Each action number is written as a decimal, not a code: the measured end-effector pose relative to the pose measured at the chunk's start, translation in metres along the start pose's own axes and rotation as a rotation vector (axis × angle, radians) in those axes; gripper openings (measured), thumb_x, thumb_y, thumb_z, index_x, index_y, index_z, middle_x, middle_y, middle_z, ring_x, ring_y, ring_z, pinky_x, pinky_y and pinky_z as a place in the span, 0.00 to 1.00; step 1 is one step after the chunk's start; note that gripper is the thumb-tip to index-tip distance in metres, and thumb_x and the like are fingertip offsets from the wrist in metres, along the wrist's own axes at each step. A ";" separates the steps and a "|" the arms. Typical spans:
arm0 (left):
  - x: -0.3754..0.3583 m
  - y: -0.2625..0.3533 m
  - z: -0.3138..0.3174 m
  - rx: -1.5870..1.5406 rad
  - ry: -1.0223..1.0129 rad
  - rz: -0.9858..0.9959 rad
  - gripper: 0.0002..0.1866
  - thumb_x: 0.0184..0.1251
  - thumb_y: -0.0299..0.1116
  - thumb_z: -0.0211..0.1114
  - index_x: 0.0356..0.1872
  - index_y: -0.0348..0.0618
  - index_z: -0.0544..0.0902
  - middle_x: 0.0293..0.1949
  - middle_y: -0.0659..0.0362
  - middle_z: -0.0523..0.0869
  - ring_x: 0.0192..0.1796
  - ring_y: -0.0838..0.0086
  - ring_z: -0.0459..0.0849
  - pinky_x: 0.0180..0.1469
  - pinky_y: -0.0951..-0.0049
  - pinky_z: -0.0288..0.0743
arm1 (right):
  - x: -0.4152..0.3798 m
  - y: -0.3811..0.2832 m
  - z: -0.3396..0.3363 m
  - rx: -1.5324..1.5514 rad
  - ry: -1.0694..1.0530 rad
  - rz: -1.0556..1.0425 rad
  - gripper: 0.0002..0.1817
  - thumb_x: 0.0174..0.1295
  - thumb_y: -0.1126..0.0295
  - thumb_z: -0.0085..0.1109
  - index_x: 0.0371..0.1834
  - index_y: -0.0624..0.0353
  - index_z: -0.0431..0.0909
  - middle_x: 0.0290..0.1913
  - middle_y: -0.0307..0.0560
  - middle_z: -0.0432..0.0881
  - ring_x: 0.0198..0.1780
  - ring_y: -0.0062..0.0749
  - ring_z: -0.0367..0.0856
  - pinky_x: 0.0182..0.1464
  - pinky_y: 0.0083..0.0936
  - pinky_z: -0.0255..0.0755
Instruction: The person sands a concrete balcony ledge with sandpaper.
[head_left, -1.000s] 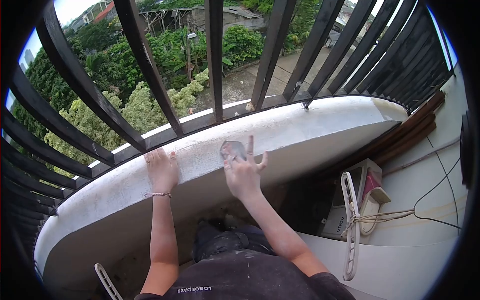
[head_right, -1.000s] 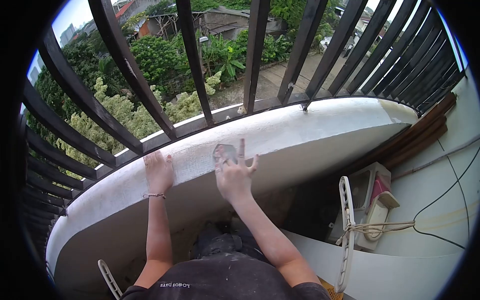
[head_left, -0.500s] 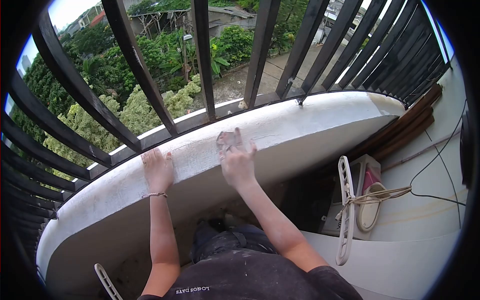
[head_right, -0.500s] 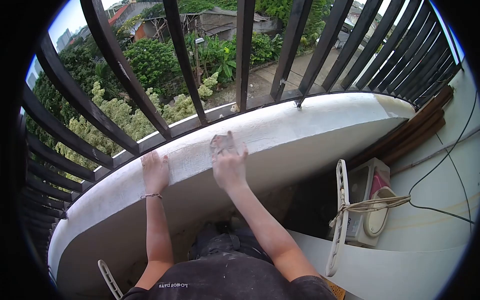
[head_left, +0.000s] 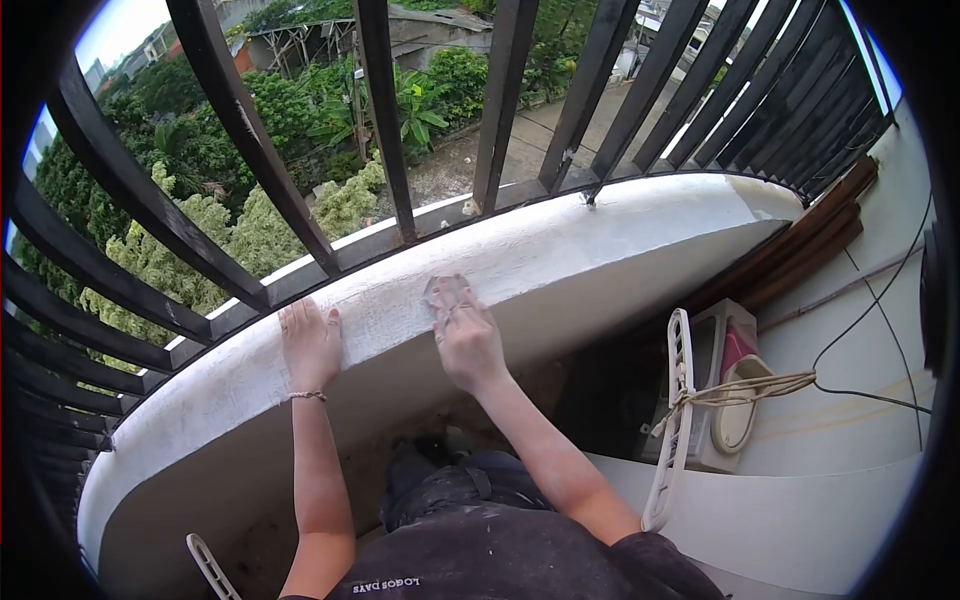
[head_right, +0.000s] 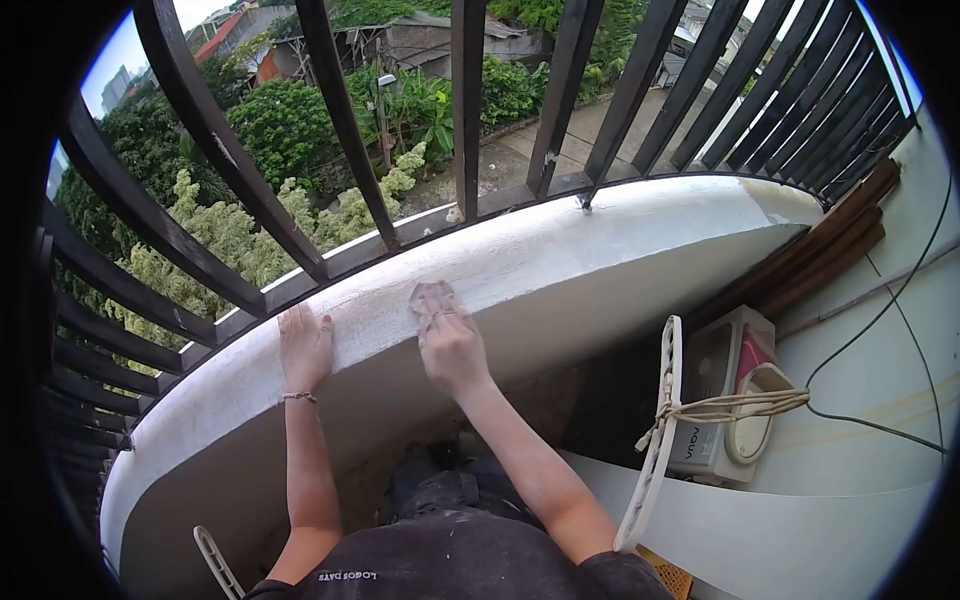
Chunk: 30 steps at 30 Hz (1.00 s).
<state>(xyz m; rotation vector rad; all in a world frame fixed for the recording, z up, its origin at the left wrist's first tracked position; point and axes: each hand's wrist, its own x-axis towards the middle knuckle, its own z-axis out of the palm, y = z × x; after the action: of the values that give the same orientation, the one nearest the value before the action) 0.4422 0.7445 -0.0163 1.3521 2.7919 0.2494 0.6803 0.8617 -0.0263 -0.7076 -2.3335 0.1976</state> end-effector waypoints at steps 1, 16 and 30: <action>-0.001 -0.001 0.001 -0.021 0.008 0.010 0.36 0.82 0.50 0.47 0.74 0.23 0.64 0.75 0.34 0.66 0.80 0.44 0.60 0.84 0.51 0.45 | -0.002 -0.023 0.011 -0.002 -0.028 -0.048 0.23 0.74 0.68 0.51 0.65 0.72 0.78 0.72 0.60 0.76 0.77 0.52 0.69 0.79 0.41 0.60; -0.002 0.002 -0.005 -0.060 -0.031 0.074 0.35 0.82 0.49 0.47 0.74 0.24 0.65 0.76 0.36 0.67 0.80 0.46 0.60 0.84 0.52 0.46 | -0.025 -0.022 -0.006 0.163 0.028 -0.063 0.20 0.71 0.72 0.56 0.63 0.65 0.81 0.66 0.55 0.82 0.72 0.45 0.76 0.75 0.43 0.66; -0.003 0.004 -0.001 -0.040 0.013 0.098 0.34 0.83 0.49 0.46 0.74 0.26 0.65 0.76 0.38 0.67 0.80 0.47 0.61 0.84 0.53 0.46 | -0.016 -0.002 -0.003 0.127 0.083 -0.025 0.16 0.74 0.72 0.52 0.55 0.71 0.84 0.60 0.63 0.85 0.68 0.58 0.79 0.75 0.49 0.67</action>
<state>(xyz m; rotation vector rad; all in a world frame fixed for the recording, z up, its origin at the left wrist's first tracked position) 0.4472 0.7442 -0.0149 1.4852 2.7191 0.3166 0.6914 0.8511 -0.0329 -0.6117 -2.2276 0.2967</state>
